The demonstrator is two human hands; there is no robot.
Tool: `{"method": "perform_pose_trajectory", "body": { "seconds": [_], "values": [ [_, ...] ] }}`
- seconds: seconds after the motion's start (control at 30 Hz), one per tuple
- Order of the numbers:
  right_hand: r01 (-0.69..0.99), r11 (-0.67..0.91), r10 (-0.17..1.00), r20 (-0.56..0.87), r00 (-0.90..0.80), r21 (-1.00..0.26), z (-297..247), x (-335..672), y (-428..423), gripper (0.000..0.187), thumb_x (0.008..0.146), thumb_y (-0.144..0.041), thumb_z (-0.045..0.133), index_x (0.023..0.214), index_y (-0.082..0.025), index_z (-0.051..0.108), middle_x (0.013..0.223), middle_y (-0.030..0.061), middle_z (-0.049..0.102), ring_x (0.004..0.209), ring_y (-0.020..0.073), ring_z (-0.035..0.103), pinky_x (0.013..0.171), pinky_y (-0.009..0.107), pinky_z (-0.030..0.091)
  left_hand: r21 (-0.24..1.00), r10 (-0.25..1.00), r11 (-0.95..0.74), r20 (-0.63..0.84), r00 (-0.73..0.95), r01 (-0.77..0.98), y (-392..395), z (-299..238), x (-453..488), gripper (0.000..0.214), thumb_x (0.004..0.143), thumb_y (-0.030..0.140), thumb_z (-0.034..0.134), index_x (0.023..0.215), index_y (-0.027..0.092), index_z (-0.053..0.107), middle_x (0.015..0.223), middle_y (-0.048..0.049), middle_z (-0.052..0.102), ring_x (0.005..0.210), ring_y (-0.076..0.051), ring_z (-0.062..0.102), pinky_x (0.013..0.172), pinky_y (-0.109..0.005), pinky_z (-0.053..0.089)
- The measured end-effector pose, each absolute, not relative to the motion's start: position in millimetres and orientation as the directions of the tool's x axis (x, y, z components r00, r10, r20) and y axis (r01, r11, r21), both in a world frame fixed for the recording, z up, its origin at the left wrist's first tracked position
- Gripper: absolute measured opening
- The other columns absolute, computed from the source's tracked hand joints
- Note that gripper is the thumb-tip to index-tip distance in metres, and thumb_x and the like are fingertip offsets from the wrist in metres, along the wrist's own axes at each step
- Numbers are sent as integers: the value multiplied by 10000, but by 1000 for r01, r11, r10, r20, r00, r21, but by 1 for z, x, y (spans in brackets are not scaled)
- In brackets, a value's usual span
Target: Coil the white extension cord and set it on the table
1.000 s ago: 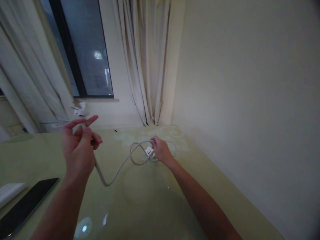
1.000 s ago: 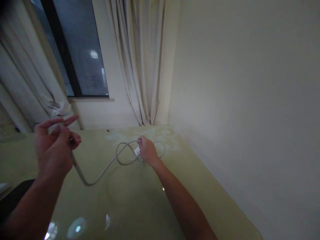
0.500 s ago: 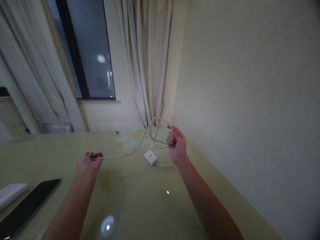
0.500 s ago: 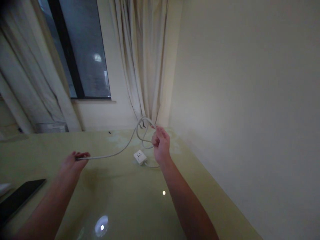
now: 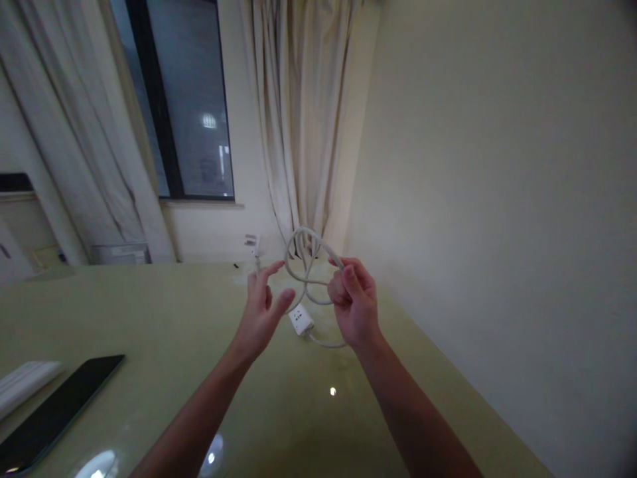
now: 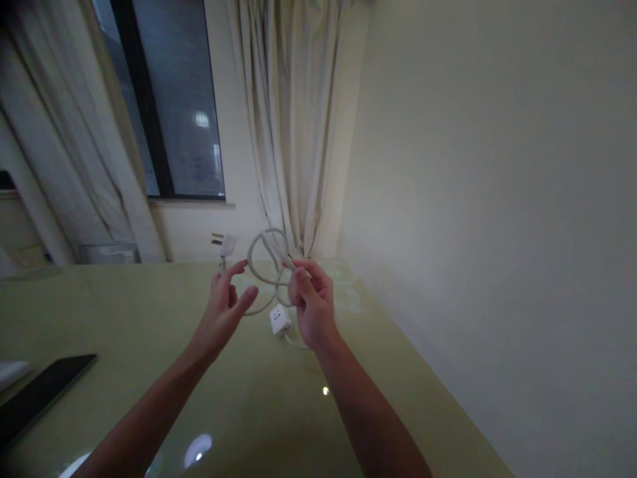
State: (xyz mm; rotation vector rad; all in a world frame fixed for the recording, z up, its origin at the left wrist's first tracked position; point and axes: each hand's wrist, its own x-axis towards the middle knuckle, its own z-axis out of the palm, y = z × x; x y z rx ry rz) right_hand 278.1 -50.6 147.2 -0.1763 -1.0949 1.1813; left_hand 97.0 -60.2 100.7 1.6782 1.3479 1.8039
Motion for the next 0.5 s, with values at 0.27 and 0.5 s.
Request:
{"method": "perform_pose_trajectory", "body": {
  "seconds": [0.27,0.5],
  "values": [
    [-459,374,801,530,-278,-806,143,291,-52,318,896,-502,766,922,-191,710,510,-106,389,435,66,248,450,233,186,816,695,-453,576,-431,360,-51,113,66,413,1008,591,494,847,234,624,746,-2,501,715,-193,476,640,-300,396],
    [409,705,660,748,-78,-579,148,316,-39,309,869,-130,587,1157,-208,670,1063,94,703,996,237,676,904,417,556,748,684,-496,650,-332,441,-70,144,58,340,1027,501,457,877,239,610,755,-11,555,729,-216,501,671,-324,407]
  ]
}}
